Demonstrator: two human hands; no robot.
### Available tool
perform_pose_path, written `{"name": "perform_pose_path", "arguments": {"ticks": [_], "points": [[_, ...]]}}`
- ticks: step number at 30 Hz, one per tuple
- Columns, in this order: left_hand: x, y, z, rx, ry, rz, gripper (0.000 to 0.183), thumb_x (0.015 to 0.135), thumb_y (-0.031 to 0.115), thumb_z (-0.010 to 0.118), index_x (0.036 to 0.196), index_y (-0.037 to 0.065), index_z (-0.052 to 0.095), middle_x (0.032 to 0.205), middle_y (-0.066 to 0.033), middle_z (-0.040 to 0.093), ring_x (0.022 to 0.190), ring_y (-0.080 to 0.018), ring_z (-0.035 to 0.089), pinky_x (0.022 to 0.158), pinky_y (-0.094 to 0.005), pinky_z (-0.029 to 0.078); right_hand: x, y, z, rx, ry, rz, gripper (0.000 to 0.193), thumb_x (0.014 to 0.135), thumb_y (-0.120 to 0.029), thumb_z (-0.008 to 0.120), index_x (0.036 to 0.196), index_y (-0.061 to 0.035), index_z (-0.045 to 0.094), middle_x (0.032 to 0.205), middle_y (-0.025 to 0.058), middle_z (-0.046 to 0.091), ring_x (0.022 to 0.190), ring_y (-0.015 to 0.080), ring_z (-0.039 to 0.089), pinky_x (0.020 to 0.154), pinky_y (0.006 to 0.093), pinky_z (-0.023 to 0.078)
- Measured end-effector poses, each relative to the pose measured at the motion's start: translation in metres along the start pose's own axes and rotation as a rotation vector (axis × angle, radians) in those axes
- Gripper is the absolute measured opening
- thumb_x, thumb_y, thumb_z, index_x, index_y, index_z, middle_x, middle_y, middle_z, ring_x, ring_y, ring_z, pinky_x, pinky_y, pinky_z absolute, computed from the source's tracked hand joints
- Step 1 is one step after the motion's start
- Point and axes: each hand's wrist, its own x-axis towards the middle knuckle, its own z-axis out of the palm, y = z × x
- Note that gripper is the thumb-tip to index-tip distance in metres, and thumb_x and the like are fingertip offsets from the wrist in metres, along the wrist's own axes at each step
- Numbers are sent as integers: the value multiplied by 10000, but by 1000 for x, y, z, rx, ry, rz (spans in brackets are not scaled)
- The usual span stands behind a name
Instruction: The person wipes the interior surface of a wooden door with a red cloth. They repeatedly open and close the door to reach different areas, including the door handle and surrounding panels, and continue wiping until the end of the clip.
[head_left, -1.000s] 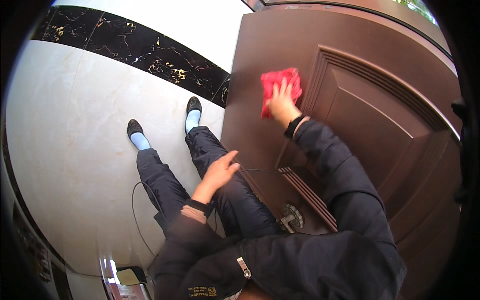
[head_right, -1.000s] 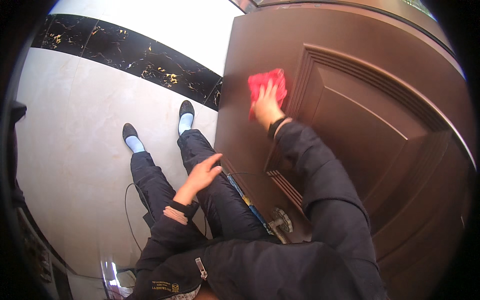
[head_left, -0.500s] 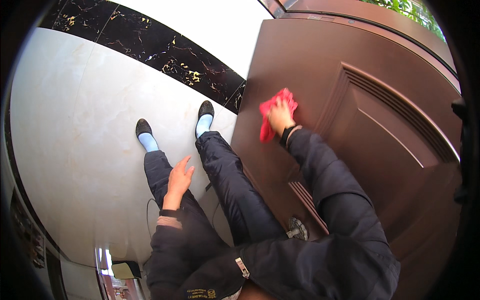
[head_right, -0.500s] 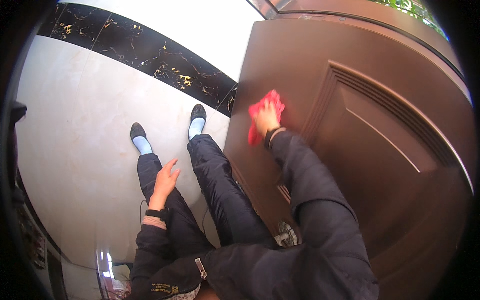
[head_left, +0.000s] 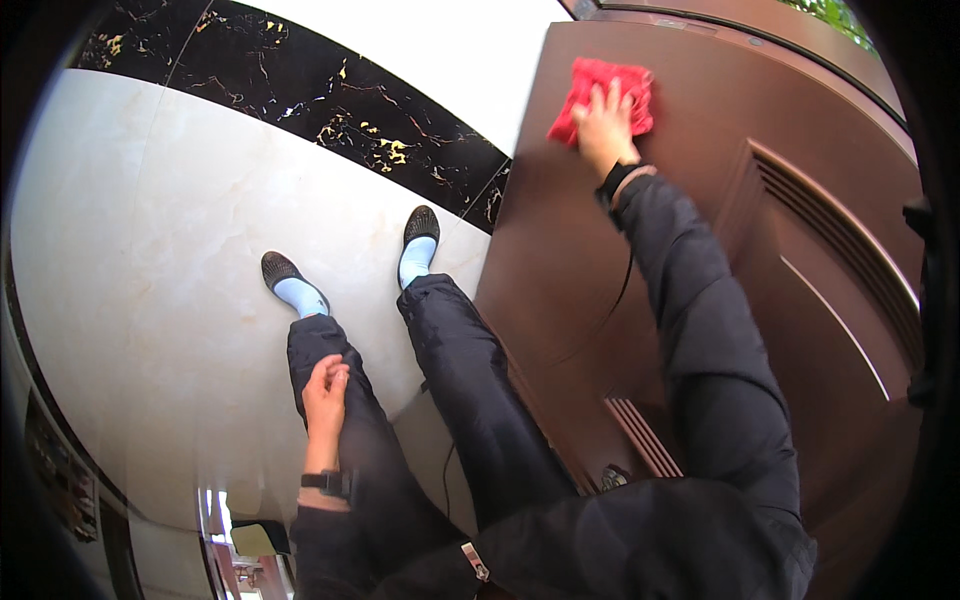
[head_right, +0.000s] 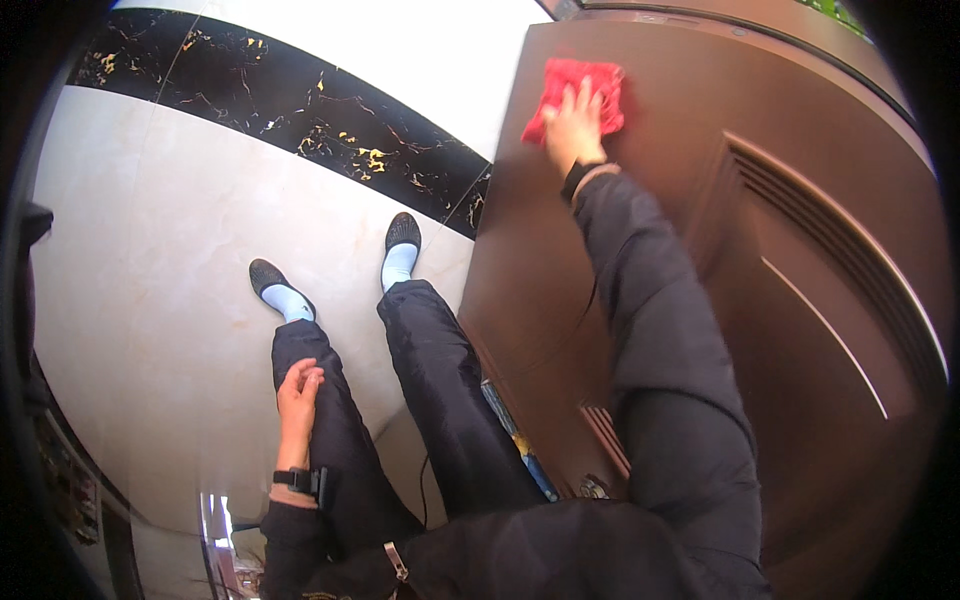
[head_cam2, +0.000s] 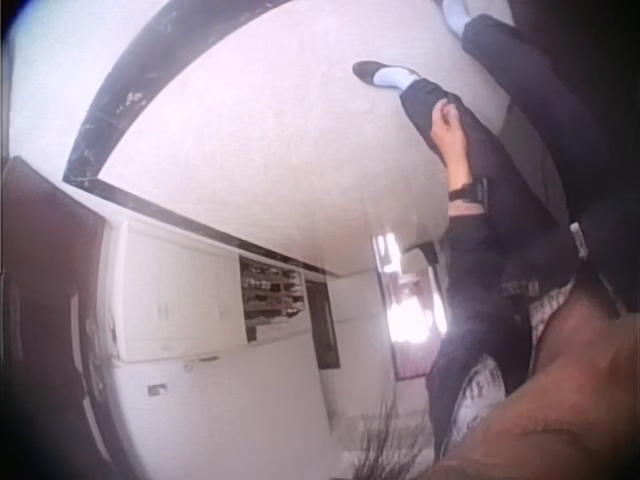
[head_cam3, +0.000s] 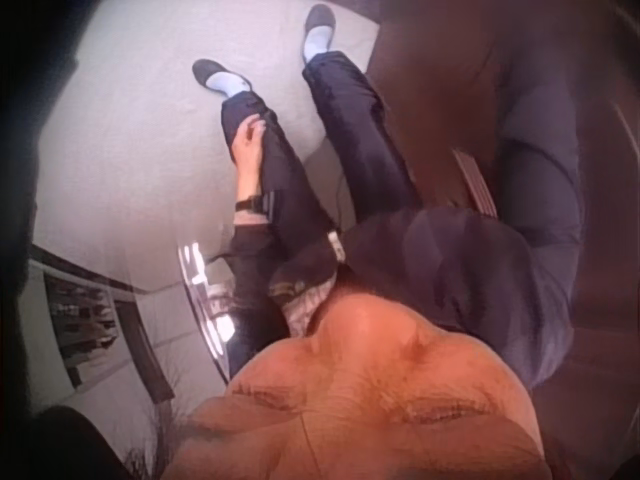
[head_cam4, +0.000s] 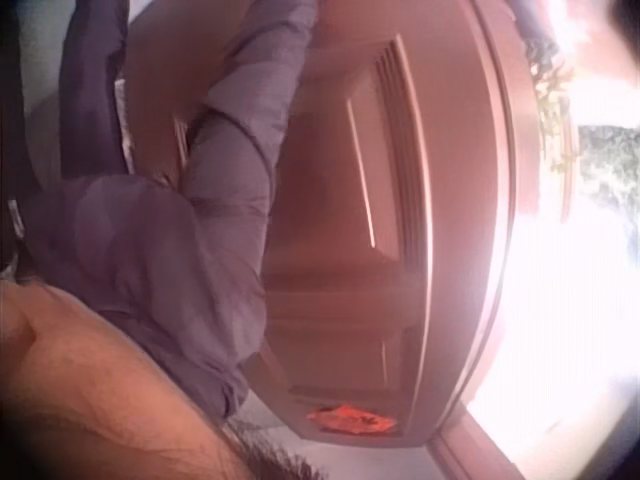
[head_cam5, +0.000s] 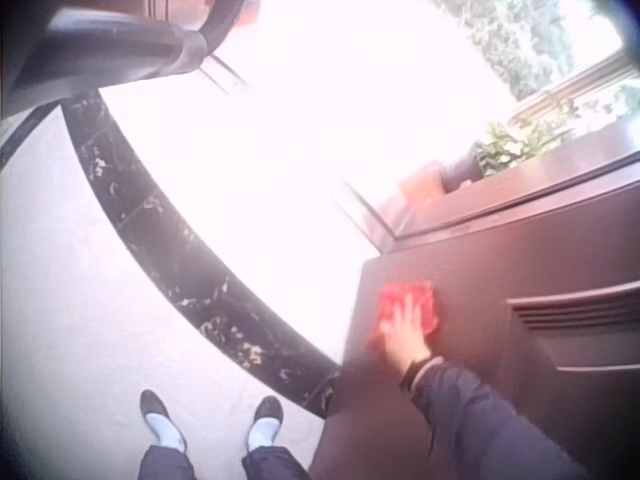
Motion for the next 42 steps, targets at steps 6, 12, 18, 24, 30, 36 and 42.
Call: {"name": "perform_pose_path", "arguments": {"ticks": [6, 12, 18, 24, 30, 36, 42], "points": [[-14, -4, -2, -133, 15, -30, 253, 911, 0, 537, 1157, -9, 592, 964, -66, 658, 869, -132, 613, 823, -265, 487, -99, -176, 112, -4, -371, -383, 358, 914, -323, 476, 1203, -179, 631, 1434, 166, 448, 1389, 475, 258, 1104, 630, 189], [-12, 7, 6, -108, -16, -65, 249, 909, -6, 527, 1149, -7, 594, 966, -73, 660, 867, -140, 617, 823, -272, 488, -216, -281, 162, 51, -881, -913, 378, 930, -388, 437, 1255, -310, 614, 1392, 89, 512, 1378, 428, 304, 1117, 604, 157], [-9, 26, 9, -118, 10, -48, 242, 904, 16, 542, 1141, -2, 586, 951, -70, 655, 865, -143, 613, 826, -270, 476, -120, -230, 152, 102, -730, -590, 396, 877, -370, 484, 1090, -140, 725, 1212, 85, 647, 1257, 339, 457, 1081, 523, 197], [-2, 44, 8, -126, 44, -77, 242, 927, 56, 527, 1160, 8, 565, 941, -60, 644, 848, -130, 599, 763, -247, 455, 57, -105, 93, -49, -256, -206, 352, 892, -301, 488, 1076, -127, 733, 1290, 198, 592, 1330, 431, 389, 1102, 607, 177], [8, 63, 1, -102, -14, 9, 227, 958, 133, 532, 1157, 30, 570, 945, -47, 653, 827, -119, 607, 736, -236, 447, 155, 1, 45, 78, 40, 50, 236, 880, -214, 518, 1036, -135, 676, 1213, 137, 602, 1356, 453, 327, 1058, 659, 204], [12, 55, -5, -88, -42, -18, 216, 952, 99, 521, 1141, 14, 581, 933, -60, 648, 818, -120, 602, 722, -242, 451, 127, 27, 21, 406, 149, 234, 263, 871, -215, 555, 1105, -112, 616, 1306, 168, 503, 1311, 413, 365, 1068, 584, 244], [12, 40, -17, -114, -34, 18, 210, 946, 99, 531, 1129, 16, 591, 931, -65, 651, 796, -113, 600, 691, -237, 458, 64, 75, -25, 799, 424, 253, 231, 845, -168, 562, 1009, -27, 641, 1184, 182, 554, 1179, 379, 480, 1029, 529, 346]]}}
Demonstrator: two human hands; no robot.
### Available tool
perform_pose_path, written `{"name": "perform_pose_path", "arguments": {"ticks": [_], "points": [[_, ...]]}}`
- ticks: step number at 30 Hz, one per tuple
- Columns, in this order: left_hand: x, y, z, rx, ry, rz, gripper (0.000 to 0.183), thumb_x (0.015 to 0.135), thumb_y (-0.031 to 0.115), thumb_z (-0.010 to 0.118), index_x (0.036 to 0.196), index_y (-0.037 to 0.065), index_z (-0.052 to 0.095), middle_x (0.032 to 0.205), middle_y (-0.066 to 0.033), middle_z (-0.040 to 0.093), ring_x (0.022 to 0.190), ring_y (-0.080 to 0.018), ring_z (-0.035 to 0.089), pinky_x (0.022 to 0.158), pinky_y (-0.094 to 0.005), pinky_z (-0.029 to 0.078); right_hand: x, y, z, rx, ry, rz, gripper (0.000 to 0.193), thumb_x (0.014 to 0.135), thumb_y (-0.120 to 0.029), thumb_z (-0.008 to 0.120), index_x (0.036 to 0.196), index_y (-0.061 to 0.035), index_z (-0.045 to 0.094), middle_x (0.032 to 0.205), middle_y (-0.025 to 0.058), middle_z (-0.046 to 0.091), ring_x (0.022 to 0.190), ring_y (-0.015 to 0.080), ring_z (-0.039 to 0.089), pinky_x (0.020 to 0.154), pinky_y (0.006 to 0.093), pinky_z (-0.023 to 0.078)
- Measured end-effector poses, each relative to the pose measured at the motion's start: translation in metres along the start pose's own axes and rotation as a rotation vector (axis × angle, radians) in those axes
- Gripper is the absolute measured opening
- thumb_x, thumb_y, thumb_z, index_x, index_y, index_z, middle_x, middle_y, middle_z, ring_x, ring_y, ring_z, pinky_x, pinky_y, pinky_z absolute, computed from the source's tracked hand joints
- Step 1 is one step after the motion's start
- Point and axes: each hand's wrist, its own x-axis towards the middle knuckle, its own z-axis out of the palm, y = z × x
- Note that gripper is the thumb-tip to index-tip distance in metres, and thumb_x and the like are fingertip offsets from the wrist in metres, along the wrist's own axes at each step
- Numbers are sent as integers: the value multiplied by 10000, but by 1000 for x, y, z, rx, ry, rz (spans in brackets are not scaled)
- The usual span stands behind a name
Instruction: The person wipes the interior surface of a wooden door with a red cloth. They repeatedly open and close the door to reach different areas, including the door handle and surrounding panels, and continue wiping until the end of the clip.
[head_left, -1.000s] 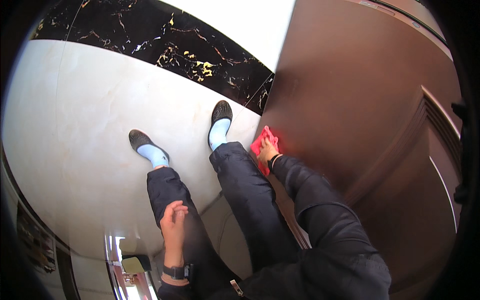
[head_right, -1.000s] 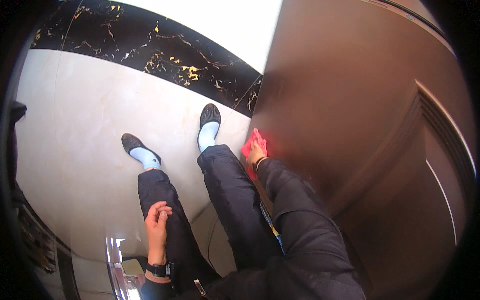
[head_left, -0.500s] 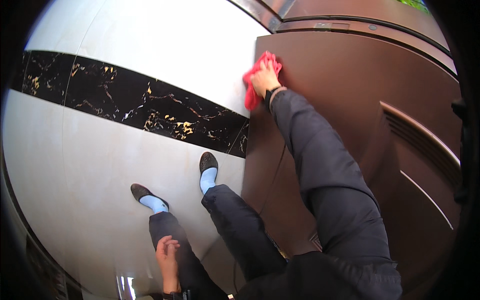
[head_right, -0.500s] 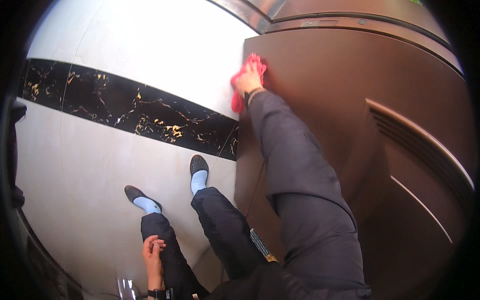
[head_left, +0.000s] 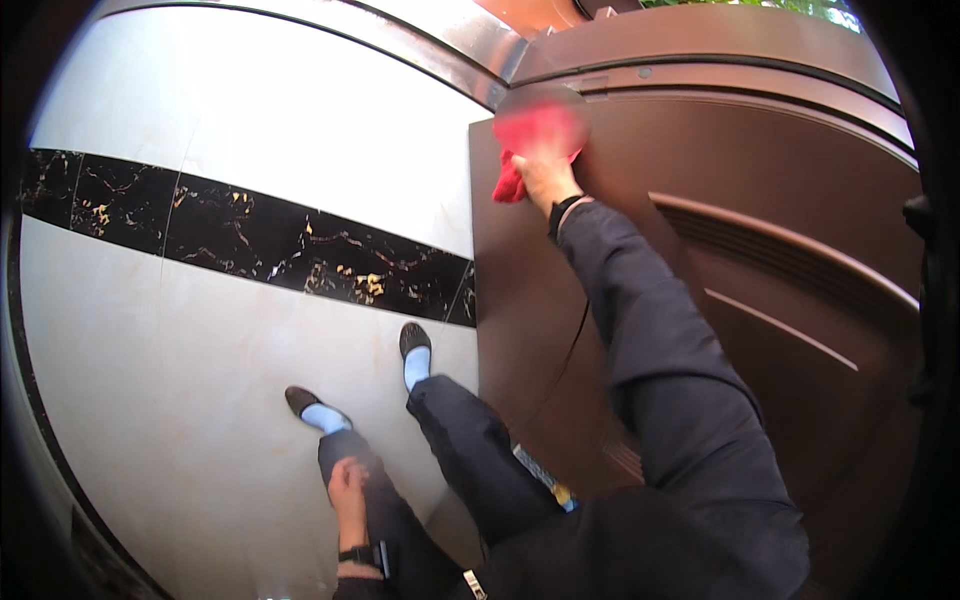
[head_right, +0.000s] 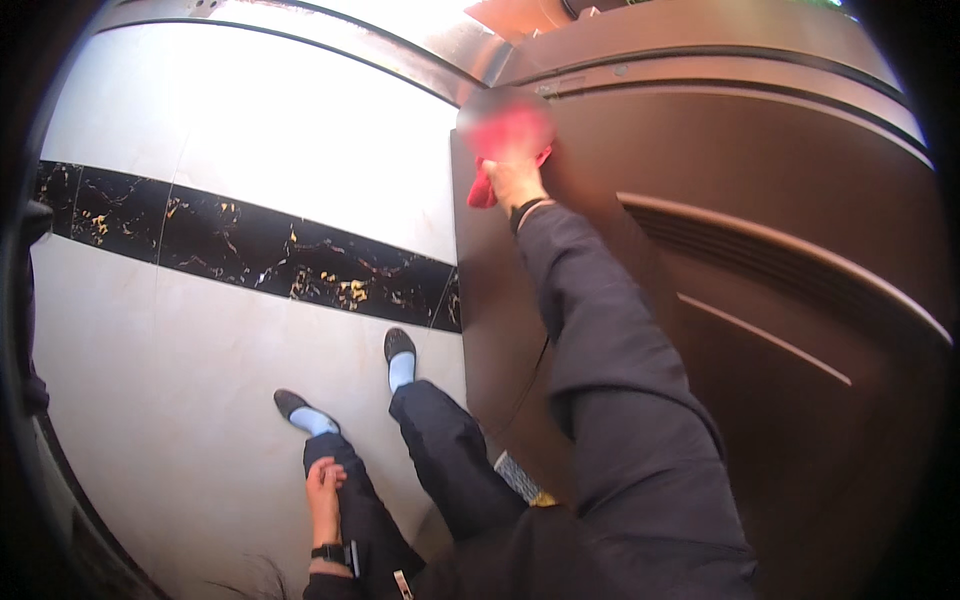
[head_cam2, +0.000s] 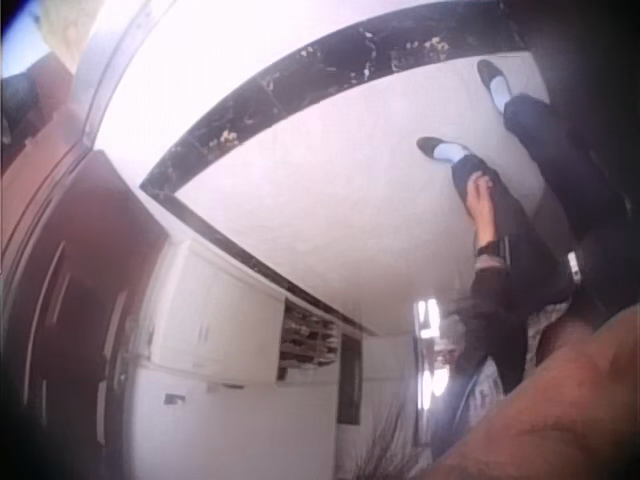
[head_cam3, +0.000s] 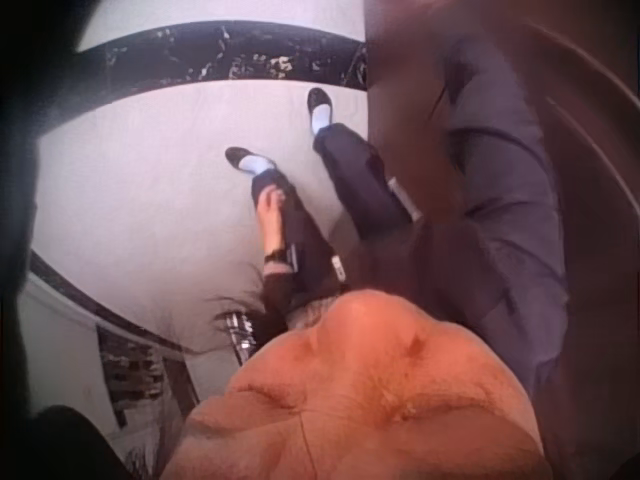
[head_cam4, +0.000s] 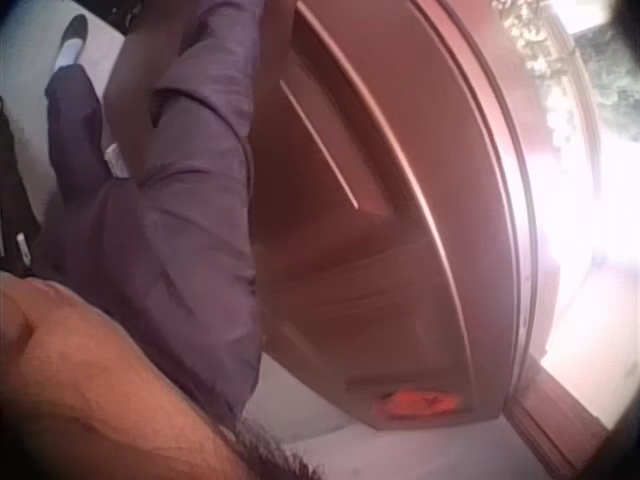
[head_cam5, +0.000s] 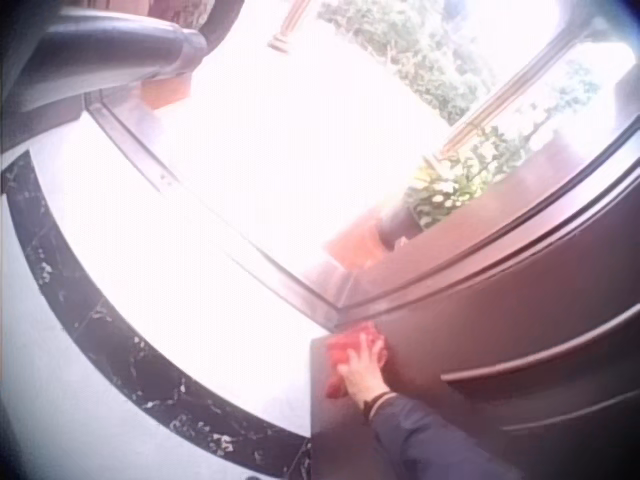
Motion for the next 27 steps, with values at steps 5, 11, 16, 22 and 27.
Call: {"name": "perform_pose_path", "arguments": {"ticks": [5, 11, 16, 22, 27], "points": [[-12, -7, -13, -46, -31, 2, 213, 927, 98, 565, 1126, 31, 602, 907, -53, 657, 751, -110, 604, 680, -229, 474, -3, -6, -106, -803, 20, -123, 529, 880, -215, 526, 1402, -180, 444, 1432, 127, 403, 1387, 496, 224, 985, 810, 140], [-18, -5, -18, -23, -60, -21, 238, 916, 106, 576, 1143, 38, 601, 953, -66, 668, 778, -116, 620, 682, -236, 479, -12, -31, -92, -849, -112, 10, 538, 847, -206, 554, 1379, -170, 481, 1416, 133, 421, 1396, 520, 162, 1024, 775, 119], [-30, 5, -18, -78, -112, 60, 287, 914, 114, 583, 1186, 22, 571, 1030, -84, 664, 868, -139, 621, 738, -248, 469, -108, -40, 9, -742, -373, -229, 196, 845, -235, 552, 964, -151, 684, 1248, 166, 541, 1339, 495, 324, 1064, 731, 154], [-60, 41, -25, -59, -128, 69, 299, 919, 111, 564, 1203, 18, 552, 1064, -97, 651, 901, -145, 610, 765, -244, 456, -337, -80, 47, -585, -1046, -88, 689, 877, -304, 475, 1481, -39, 274, 1554, 214, 204, 1412, 467, 204, 1126, 654, 155], [-92, 100, -40, -12, -109, 173, 296, 920, 114, 571, 1190, -5, 551, 1076, -102, 651, 896, -144, 605, 761, -252, 458, -345, -70, 10, -524, -1156, -35, 470, 898, -361, 454, 1227, -48, 577, 1485, 205, 358, 1435, 465, 122, 1173, 583, 33]]}}
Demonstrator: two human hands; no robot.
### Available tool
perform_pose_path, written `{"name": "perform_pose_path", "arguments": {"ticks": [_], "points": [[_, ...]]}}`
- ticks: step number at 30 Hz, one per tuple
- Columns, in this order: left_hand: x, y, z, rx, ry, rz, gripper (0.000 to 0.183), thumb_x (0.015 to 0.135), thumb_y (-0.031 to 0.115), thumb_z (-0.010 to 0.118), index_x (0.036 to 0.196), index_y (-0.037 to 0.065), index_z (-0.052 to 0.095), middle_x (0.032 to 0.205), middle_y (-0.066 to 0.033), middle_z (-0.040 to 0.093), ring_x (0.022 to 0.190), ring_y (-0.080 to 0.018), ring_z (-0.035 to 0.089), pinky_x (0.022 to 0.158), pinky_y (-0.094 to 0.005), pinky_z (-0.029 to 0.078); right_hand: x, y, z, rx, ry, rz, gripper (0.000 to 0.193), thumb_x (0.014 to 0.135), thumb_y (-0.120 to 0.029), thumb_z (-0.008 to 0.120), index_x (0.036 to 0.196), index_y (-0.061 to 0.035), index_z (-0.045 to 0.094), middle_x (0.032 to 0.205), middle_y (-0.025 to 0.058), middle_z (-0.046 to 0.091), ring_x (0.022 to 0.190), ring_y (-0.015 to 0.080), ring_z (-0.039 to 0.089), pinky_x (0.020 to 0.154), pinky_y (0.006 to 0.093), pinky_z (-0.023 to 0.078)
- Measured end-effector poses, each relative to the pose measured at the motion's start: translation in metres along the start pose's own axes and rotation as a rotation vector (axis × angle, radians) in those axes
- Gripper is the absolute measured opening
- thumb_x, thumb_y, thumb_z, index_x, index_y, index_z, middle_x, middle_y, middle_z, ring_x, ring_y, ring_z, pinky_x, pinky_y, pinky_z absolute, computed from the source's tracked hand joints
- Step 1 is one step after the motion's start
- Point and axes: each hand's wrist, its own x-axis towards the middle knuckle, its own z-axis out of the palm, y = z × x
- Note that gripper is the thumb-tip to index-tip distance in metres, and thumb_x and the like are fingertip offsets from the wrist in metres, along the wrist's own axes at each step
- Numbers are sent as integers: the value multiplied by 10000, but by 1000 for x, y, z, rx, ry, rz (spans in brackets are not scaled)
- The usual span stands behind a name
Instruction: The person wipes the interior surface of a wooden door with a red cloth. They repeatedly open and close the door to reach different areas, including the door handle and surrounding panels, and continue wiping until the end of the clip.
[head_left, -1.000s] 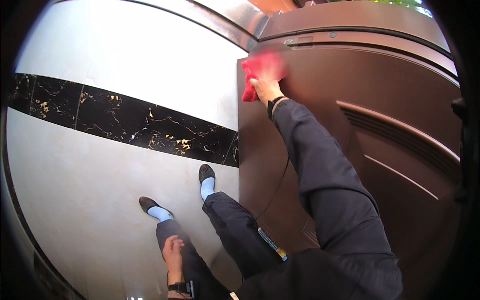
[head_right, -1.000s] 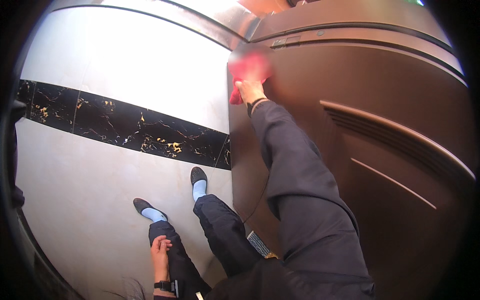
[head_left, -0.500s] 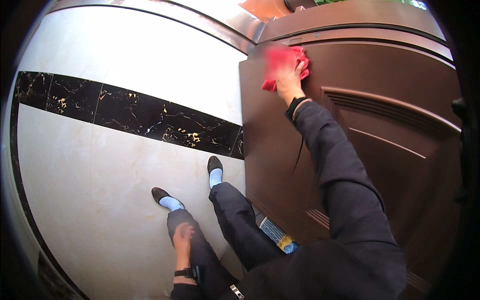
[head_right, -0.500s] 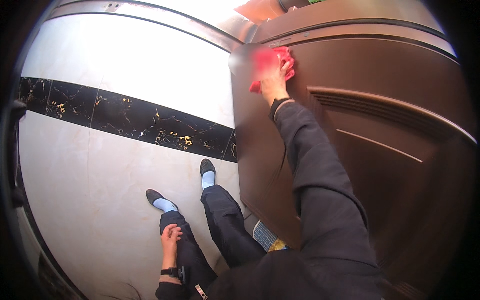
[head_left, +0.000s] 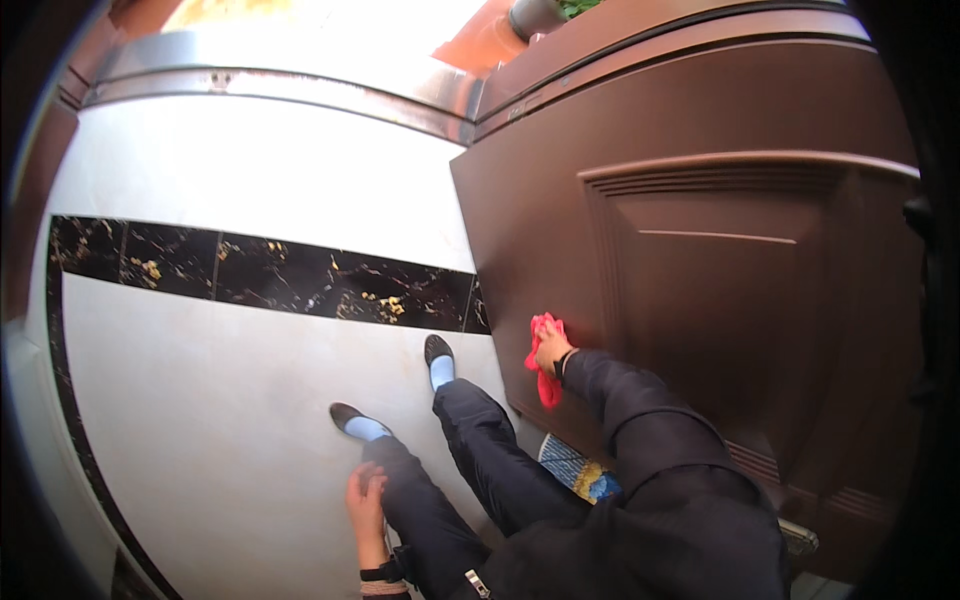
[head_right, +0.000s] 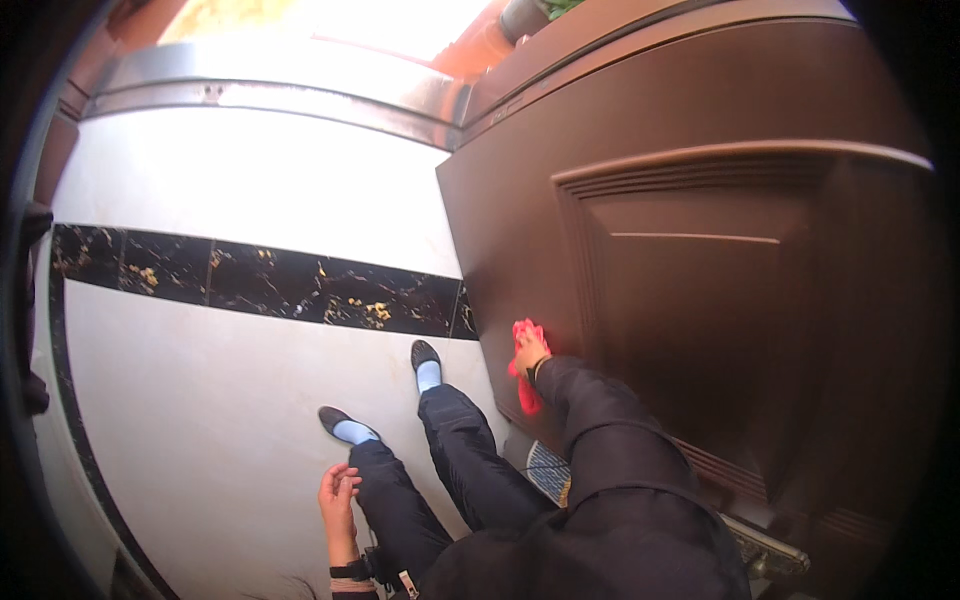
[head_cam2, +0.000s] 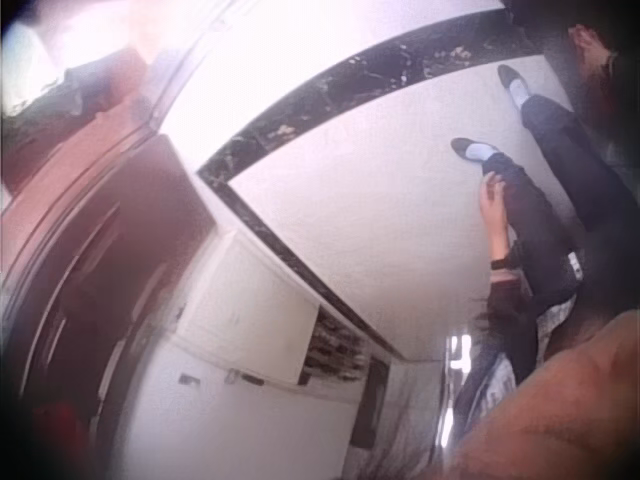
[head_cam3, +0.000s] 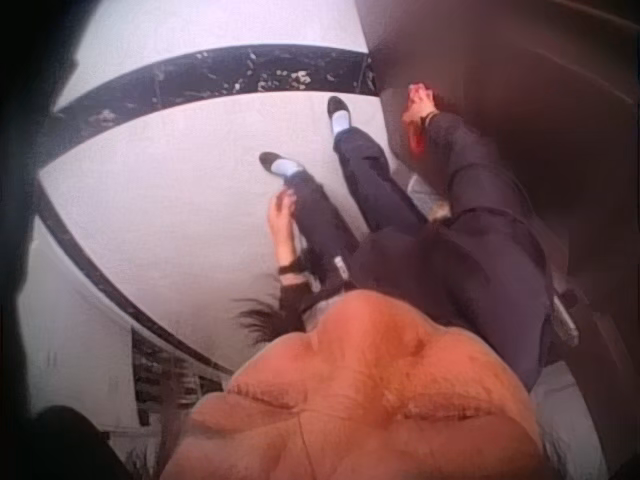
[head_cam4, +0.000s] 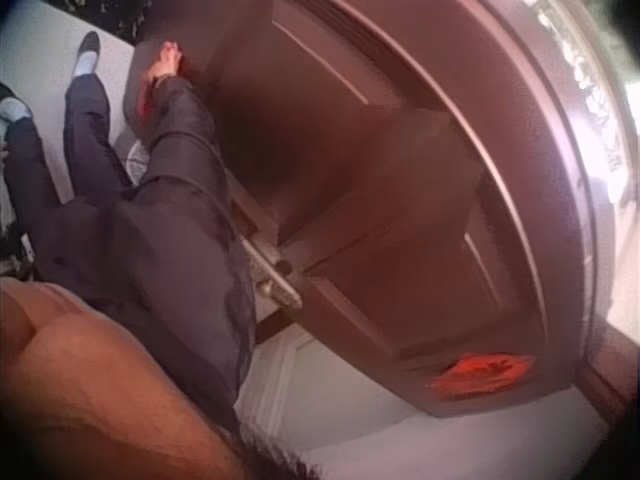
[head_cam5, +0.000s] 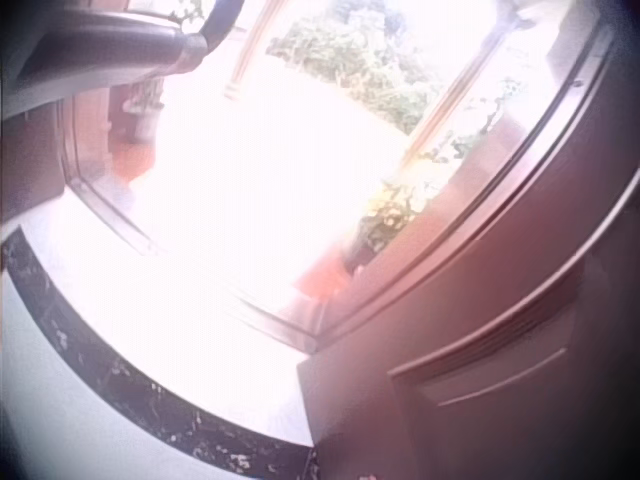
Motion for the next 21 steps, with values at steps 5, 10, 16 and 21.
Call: {"name": "perform_pose_path", "arguments": {"ticks": [5, 10, 16, 21], "points": [[-25, 73, -12, 67, -16, 225, 301, 912, 90, 581, 1195, -8, 553, 1071, -109, 649, 902, -159, 611, 790, -273, 480, -14, 97, -166, 45, 535, 278, 327, 859, -319, 512, 938, -129, 765, 1269, 166, 612, 1400, 470, 245, 1155, 605, 50], [-57, 122, -35, 147, -50, 354, 289, 895, 49, 581, 1180, 0, 581, 1058, -123, 655, 937, -183, 626, 850, -300, 505, -106, 183, -294, 70, 690, 476, 218, 872, -223, 524, 935, -153, 720, 1097, 171, 659, 1264, 401, 444, 1091, 533, 222], [-86, 163, -73, 320, -69, 444, 279, 891, 75, 594, 1159, 1, 594, 1032, -114, 674, 904, -174, 648, 786, -290, 516, -255, 212, -317, 186, 889, 718, 237, 900, -262, 497, 1032, -165, 669, 1213, 171, 611, 1332, 356, 386, 1058, 563, 241], [-81, 188, -90, 391, -39, 596, 261, 893, 129, 619, 1126, 11, 624, 1015, -116, 688, 899, -173, 664, 782, -300, 530, -360, 185, -294, 427, 1184, 660, 164, 842, -233, 575, 981, -148, 601, 951, 166, 681, 878, 334, 627, 846, 537, 415]]}}
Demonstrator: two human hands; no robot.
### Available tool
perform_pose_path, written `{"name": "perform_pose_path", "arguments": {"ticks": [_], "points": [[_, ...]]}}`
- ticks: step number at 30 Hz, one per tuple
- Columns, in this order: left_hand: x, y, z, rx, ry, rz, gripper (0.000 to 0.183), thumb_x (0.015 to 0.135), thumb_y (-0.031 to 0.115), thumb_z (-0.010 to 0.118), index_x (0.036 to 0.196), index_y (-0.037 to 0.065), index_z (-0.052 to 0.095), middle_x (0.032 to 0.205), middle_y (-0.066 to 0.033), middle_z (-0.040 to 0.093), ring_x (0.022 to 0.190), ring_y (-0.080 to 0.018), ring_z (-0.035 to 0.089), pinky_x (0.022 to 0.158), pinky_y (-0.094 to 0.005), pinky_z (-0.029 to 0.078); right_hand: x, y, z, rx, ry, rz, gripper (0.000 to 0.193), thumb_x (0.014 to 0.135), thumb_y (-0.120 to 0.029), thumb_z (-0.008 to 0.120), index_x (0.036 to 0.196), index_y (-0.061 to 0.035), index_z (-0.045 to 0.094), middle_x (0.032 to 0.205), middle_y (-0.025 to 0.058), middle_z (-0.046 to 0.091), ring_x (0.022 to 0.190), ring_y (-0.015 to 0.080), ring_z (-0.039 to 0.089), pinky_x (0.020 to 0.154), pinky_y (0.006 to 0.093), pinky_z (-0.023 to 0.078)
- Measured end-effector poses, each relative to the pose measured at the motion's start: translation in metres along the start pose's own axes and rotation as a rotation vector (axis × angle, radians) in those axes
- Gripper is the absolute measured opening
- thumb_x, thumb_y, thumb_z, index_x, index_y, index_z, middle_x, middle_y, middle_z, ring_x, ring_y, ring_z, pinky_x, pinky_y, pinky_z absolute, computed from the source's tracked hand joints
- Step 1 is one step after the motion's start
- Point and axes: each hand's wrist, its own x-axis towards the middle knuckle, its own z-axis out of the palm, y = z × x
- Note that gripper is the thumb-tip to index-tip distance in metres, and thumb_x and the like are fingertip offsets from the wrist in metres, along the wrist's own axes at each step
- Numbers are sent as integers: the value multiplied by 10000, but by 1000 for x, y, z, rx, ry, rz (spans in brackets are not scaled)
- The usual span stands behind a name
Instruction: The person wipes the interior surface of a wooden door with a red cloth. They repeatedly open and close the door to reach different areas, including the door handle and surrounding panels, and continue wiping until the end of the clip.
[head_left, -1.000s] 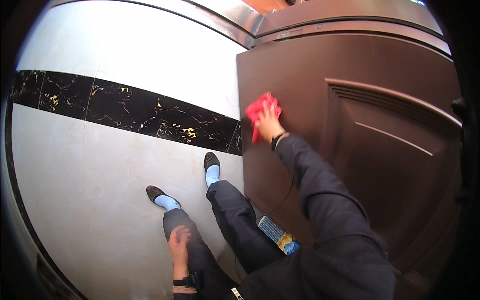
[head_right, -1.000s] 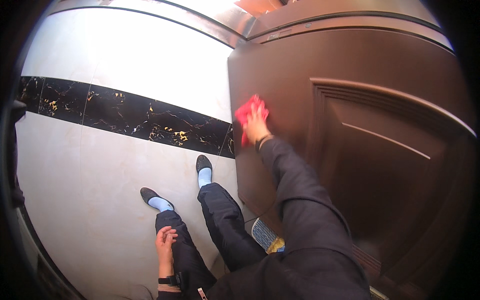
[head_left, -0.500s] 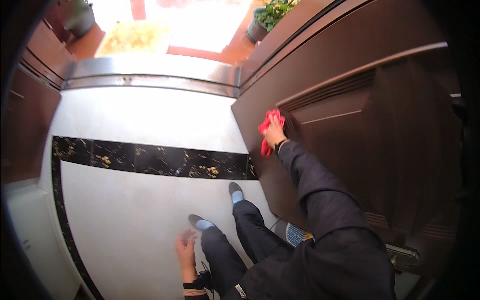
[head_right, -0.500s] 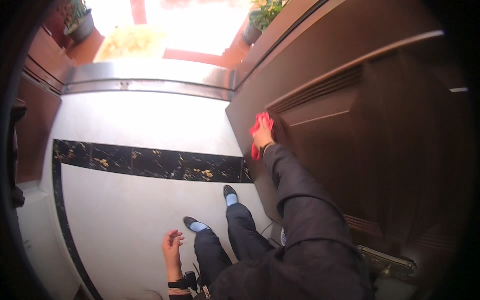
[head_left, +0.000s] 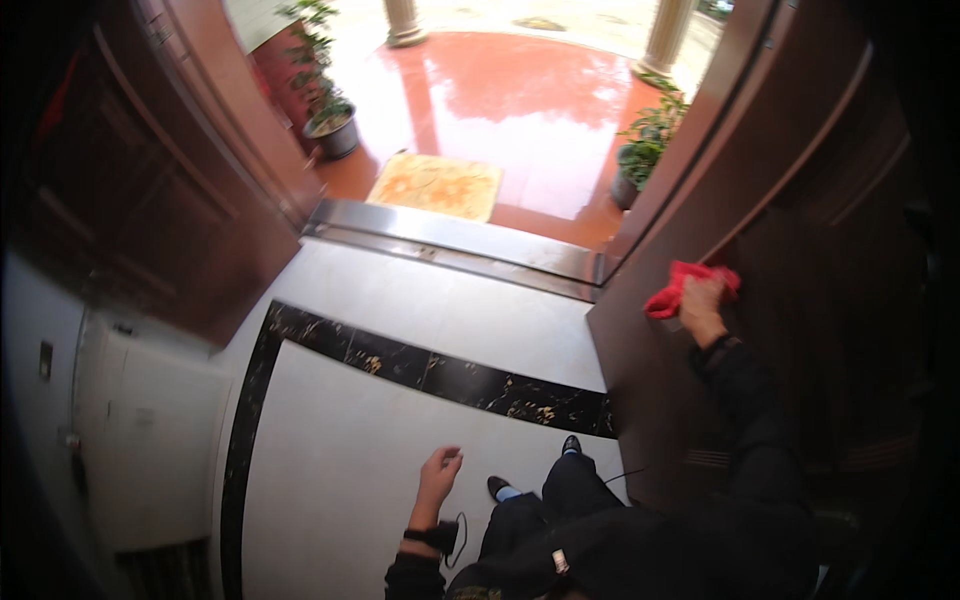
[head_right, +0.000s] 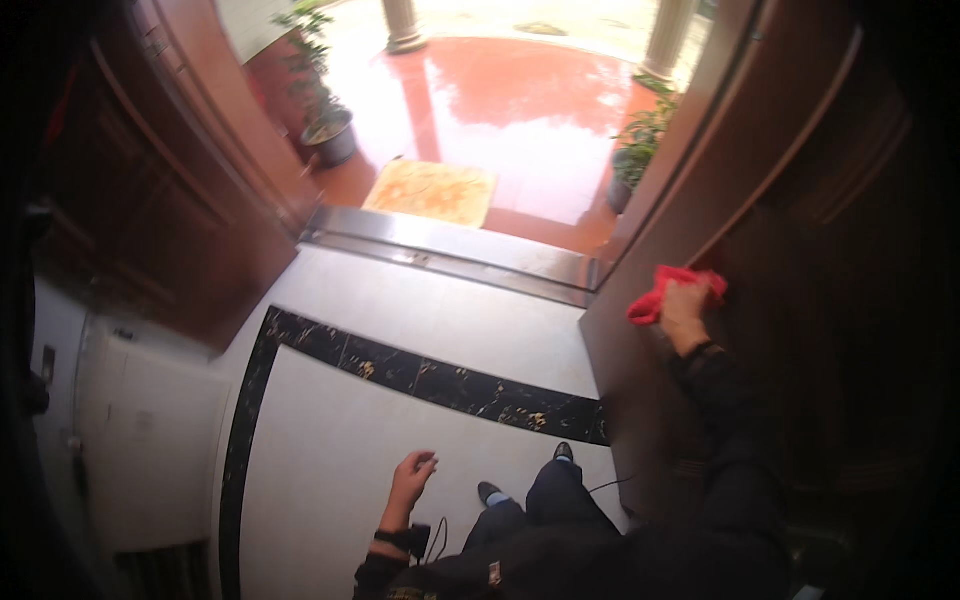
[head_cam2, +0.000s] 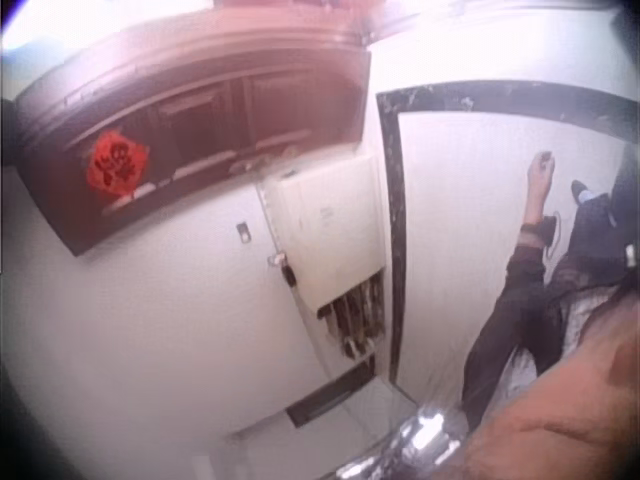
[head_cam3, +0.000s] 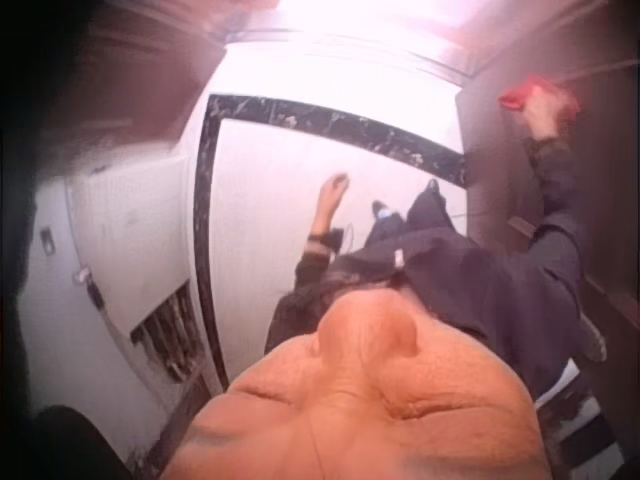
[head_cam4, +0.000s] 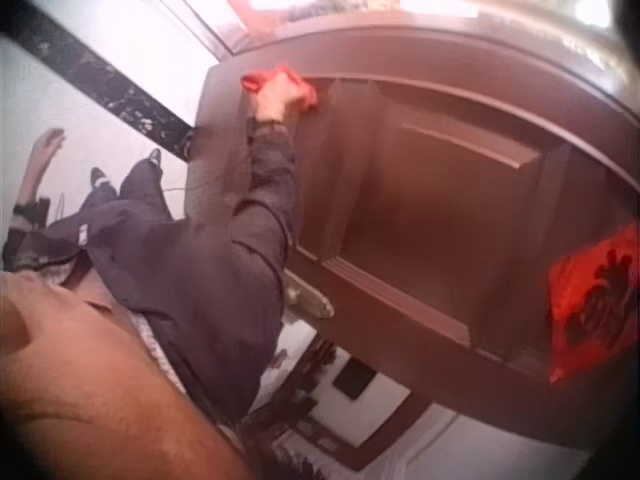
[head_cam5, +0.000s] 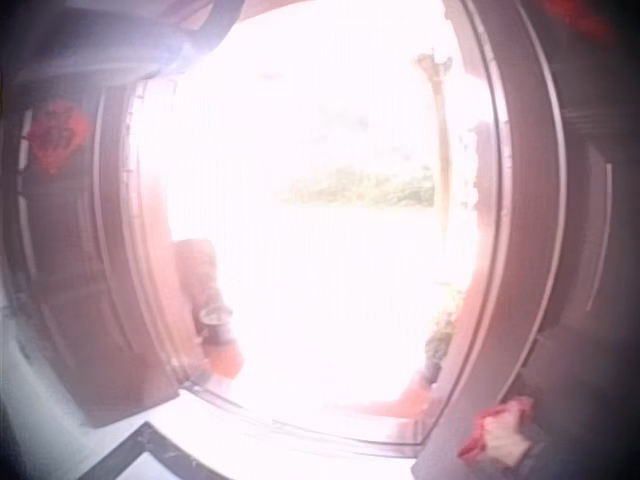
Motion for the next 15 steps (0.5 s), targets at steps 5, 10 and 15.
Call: {"name": "perform_pose_path", "arguments": {"ticks": [5, 10, 15], "points": [[-2, 13, -7, 169, -16, 7, 291, 880, 210, 646, 1116, 40, 644, 985, -121, 706, 892, -216, 682, 777, -325, 539, -94, 12, 25, 571, -351, 203, 345, 776, -340, 705, 959, -60, 623, 1030, 229, 657, 1026, 400, 616, 827, 475, 510], [47, 68, 6, 348, -183, 95, 289, 876, 193, 662, 1126, 46, 647, 995, -104, 705, 914, -178, 673, 784, -307, 540, -178, 1, 111, 1132, -680, 240, 453, 628, -258, 820, 1005, -67, 656, 1011, 152, 682, 1007, 302, 651, 873, 405, 505], [90, 136, 3, 558, -418, 164, 281, 858, 152, 677, 1116, 46, 641, 982, -102, 707, 804, -185, 678, 757, -319, 547, -211, -7, 115, 1049, -464, 97, 414, 700, -363, 750, 966, -72, 625, 925, 198, 676, 928, 366, 664, 771, 428, 514]]}}
